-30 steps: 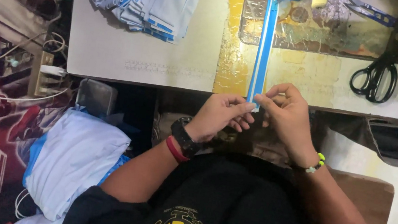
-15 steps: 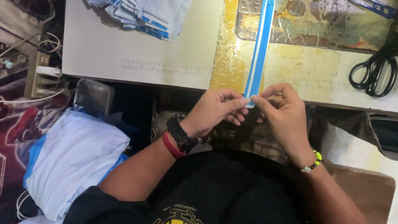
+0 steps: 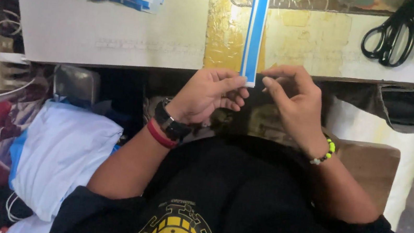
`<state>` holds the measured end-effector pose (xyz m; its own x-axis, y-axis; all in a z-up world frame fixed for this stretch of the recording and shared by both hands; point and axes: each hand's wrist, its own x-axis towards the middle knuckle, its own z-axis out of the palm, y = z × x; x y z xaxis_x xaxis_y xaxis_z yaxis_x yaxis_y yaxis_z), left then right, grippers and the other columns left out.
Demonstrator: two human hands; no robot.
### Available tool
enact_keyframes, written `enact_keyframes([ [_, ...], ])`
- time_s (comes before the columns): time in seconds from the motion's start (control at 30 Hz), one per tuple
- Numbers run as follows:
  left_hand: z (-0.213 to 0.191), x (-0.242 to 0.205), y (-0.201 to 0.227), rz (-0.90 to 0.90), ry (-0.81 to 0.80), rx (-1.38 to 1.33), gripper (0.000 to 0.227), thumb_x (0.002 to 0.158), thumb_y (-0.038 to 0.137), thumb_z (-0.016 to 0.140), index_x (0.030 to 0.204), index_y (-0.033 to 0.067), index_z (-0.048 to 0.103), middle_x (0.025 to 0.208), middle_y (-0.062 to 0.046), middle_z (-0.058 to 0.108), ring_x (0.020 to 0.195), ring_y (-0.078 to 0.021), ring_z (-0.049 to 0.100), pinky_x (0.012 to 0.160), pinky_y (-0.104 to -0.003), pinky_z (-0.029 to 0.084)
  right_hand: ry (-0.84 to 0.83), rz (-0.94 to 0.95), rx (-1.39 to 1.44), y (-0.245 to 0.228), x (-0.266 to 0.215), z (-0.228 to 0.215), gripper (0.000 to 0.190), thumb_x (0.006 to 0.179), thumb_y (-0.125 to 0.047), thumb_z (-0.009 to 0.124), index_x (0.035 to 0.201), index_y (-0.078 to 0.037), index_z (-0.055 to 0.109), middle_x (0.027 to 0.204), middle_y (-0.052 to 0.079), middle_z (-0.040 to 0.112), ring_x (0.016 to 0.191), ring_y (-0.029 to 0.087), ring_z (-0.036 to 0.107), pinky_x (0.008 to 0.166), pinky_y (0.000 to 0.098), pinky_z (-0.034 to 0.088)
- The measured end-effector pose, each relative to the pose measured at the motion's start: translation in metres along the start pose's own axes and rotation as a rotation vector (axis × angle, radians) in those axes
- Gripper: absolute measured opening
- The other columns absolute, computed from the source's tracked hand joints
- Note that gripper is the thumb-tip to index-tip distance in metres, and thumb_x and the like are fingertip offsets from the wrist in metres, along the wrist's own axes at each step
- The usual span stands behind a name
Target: Folding and aligning thin fabric strips on a workbench in a sewing factory.
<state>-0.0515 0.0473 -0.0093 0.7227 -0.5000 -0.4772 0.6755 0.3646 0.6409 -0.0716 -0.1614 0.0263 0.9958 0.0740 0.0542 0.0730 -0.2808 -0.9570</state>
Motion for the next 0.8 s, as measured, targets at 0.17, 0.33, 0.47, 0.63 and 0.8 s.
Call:
enact_keyframes([
  [0.17,0.0,0.001,-0.002,-0.007,-0.01,-0.029,0.018,0.1,0.017,0.069,0.099,-0.0002,0.072,0.086,-0.013,0.077,0.073,-0.0192,0.078,0.066,-0.033,0.068,0.029,-0.146,-0.151,0.011,-0.009,-0.003,0.019,0.097,0.005,0.077,0.115,-0.002,0.072,0.102,0.016,0.075,0.085,0.036,0.075,0.074,0.042,0.06],
  [0.33,0.0,0.004,-0.003,-0.011,-0.024,-0.036,0.017,0.099,0.017,0.07,0.1,0.0002,0.071,0.088,-0.013,0.078,0.075,-0.0186,0.078,0.067,-0.032,0.068,0.062,-0.312,-0.218,0.01,-0.008,0.002,0.021,0.093,0.008,0.079,0.112,-0.001,0.075,0.101,0.017,0.075,0.081,0.041,0.073,0.067,0.042,0.059],
  [0.47,-0.002,0.005,-0.006,-0.02,-0.03,-0.07,0.014,0.099,0.014,0.07,0.099,0.0,0.072,0.088,-0.015,0.078,0.073,-0.0212,0.078,0.066,-0.033,0.068,0.081,-0.508,-0.338,0.014,-0.005,0.007,0.027,0.088,0.006,0.084,0.113,-0.001,0.078,0.104,0.015,0.074,0.08,0.034,0.073,0.066,0.04,0.06],
  [0.63,-0.002,0.008,-0.011,-0.01,0.001,-0.101,0.013,0.099,0.013,0.07,0.097,0.0002,0.071,0.085,-0.014,0.077,0.072,-0.0198,0.078,0.065,-0.031,0.068,0.127,-0.777,-0.527,0.009,0.003,0.007,0.02,0.089,0.005,0.081,0.107,-0.003,0.081,0.104,0.018,0.073,0.076,0.033,0.067,0.059,0.0389,0.054],
  [0.8,0.006,0.005,-0.001,0.032,0.003,-0.034,0.012,0.095,0.011,0.076,0.095,-0.0004,0.072,0.082,-0.016,0.077,0.069,-0.0223,0.078,0.061,-0.033,0.068,0.059,-0.972,-0.478,0.019,0.009,0.002,0.012,0.093,0.006,0.068,0.098,0.004,0.079,0.101,0.024,0.073,0.07,0.036,0.064,0.062,0.0412,0.055],
])
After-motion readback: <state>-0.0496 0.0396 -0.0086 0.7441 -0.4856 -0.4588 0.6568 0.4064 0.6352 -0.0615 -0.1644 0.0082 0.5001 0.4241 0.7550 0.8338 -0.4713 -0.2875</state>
